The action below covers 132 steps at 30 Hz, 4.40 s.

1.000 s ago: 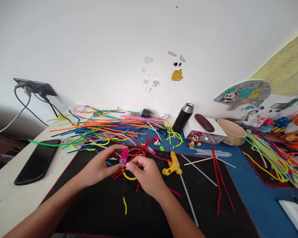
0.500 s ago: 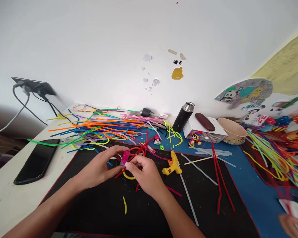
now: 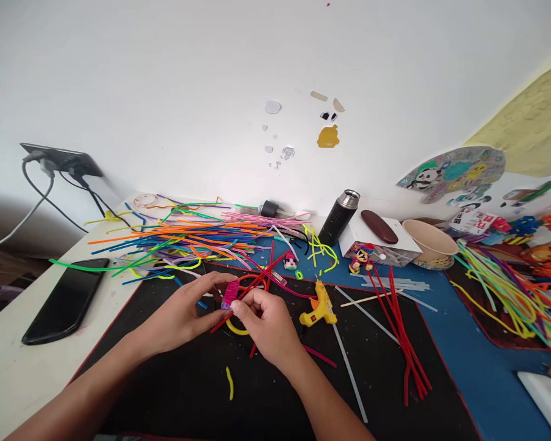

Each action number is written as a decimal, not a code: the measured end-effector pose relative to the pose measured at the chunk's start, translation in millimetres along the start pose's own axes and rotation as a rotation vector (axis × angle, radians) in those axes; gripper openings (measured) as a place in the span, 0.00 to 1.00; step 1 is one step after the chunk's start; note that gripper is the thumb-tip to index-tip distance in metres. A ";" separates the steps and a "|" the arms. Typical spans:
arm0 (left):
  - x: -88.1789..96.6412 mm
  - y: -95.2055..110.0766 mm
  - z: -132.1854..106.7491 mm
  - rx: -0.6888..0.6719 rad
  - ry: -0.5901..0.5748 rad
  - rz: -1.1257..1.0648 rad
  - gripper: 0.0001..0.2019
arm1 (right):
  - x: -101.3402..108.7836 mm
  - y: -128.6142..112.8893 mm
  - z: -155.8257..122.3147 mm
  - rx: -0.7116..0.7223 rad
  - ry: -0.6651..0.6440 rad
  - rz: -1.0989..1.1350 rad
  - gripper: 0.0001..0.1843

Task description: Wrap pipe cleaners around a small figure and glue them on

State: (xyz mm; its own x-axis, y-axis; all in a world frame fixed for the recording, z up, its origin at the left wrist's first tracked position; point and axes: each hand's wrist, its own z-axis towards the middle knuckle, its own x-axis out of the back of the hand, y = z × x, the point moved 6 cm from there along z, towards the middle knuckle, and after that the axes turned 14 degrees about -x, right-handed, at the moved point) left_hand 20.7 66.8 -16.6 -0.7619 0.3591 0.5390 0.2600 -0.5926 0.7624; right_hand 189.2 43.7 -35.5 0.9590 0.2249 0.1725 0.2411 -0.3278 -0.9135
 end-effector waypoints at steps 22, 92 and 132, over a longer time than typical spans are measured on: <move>2.7 11.5 1.0 -0.040 -0.027 0.062 0.23 | 4.5 -4.6 -0.1 0.047 0.050 -0.097 0.17; -24.1 -18.7 -6.1 0.358 0.375 -1.061 0.16 | -13.7 1.9 8.6 0.055 -0.172 0.232 0.20; -38.2 -26.5 -8.3 0.378 0.480 -1.407 0.21 | -29.1 11.5 17.0 -0.054 -0.184 0.495 0.24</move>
State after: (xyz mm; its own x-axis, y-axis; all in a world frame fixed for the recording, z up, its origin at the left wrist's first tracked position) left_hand 37.9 62.9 -60.3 -0.6062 0.1508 -0.7809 -0.7389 0.2565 0.6231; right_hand 161.5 49.0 -57.2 0.9190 0.1873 -0.3469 -0.2220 -0.4814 -0.8479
